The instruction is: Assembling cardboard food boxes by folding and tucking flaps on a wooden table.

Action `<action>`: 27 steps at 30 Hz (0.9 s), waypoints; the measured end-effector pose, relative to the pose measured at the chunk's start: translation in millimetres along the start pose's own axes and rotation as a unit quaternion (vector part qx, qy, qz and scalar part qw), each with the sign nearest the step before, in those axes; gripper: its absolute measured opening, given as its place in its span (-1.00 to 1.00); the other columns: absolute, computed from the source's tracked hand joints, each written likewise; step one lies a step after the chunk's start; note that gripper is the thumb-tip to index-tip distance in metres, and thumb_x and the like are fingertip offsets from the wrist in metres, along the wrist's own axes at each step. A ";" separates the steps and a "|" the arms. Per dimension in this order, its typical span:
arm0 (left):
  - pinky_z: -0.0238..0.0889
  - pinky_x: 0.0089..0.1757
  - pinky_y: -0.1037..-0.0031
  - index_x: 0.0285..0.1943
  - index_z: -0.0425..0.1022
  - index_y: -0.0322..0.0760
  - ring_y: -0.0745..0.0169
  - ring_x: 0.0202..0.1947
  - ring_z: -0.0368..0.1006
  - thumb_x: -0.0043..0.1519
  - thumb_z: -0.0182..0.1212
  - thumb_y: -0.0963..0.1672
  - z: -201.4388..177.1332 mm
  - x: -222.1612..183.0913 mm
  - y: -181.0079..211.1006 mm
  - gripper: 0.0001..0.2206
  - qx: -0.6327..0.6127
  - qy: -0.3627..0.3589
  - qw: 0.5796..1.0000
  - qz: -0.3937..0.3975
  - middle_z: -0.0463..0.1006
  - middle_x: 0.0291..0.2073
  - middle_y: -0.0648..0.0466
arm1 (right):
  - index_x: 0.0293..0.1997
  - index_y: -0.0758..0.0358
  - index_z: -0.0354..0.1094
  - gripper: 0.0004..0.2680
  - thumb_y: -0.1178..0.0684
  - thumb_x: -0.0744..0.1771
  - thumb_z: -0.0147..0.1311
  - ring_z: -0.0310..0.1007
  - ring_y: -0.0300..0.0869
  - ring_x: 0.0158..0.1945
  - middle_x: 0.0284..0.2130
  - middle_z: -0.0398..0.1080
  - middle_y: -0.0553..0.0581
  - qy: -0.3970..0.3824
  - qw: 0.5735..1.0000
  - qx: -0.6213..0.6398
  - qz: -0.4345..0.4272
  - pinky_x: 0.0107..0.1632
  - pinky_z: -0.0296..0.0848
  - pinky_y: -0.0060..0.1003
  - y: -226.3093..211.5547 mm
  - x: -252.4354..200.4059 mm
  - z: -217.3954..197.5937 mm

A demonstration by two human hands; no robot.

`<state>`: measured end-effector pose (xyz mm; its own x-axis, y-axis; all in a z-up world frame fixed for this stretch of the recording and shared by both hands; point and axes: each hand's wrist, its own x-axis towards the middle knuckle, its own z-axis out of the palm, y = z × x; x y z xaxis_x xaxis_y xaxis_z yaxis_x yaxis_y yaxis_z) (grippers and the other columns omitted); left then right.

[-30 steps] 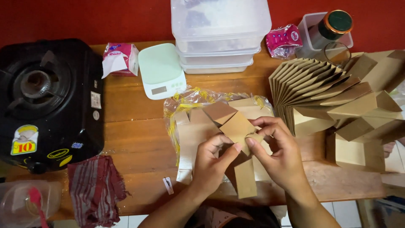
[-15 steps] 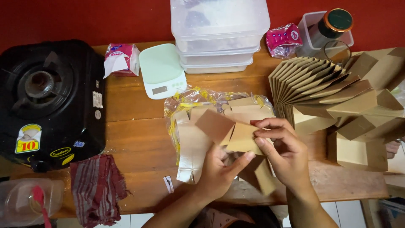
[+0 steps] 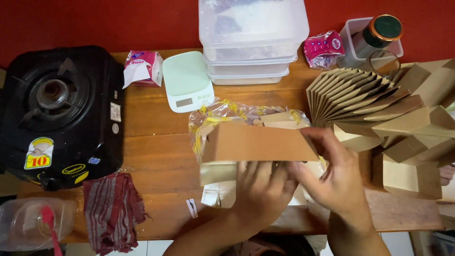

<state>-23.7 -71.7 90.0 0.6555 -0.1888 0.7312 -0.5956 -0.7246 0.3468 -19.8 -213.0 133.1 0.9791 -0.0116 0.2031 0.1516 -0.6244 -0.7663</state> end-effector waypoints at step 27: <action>0.22 -0.22 0.29 -0.15 0.51 -0.20 0.01 -0.31 0.52 0.27 0.08 -0.11 27.0 -12.3 -52.1 -0.86 -0.142 -0.121 0.973 -0.133 0.53 -0.44 0.00 | 0.05 0.42 0.40 -0.78 0.27 0.31 0.04 0.53 0.00 -0.59 -0.48 0.47 0.34 -0.054 0.924 0.318 0.206 -0.45 0.60 -0.09 68.7 25.1 41.5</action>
<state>11.8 -49.6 47.1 0.8740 -0.1941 0.4455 -0.4710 -0.5637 0.6785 20.9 -223.7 60.3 0.9741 -0.0472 -0.2212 -0.2214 0.0008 -0.9752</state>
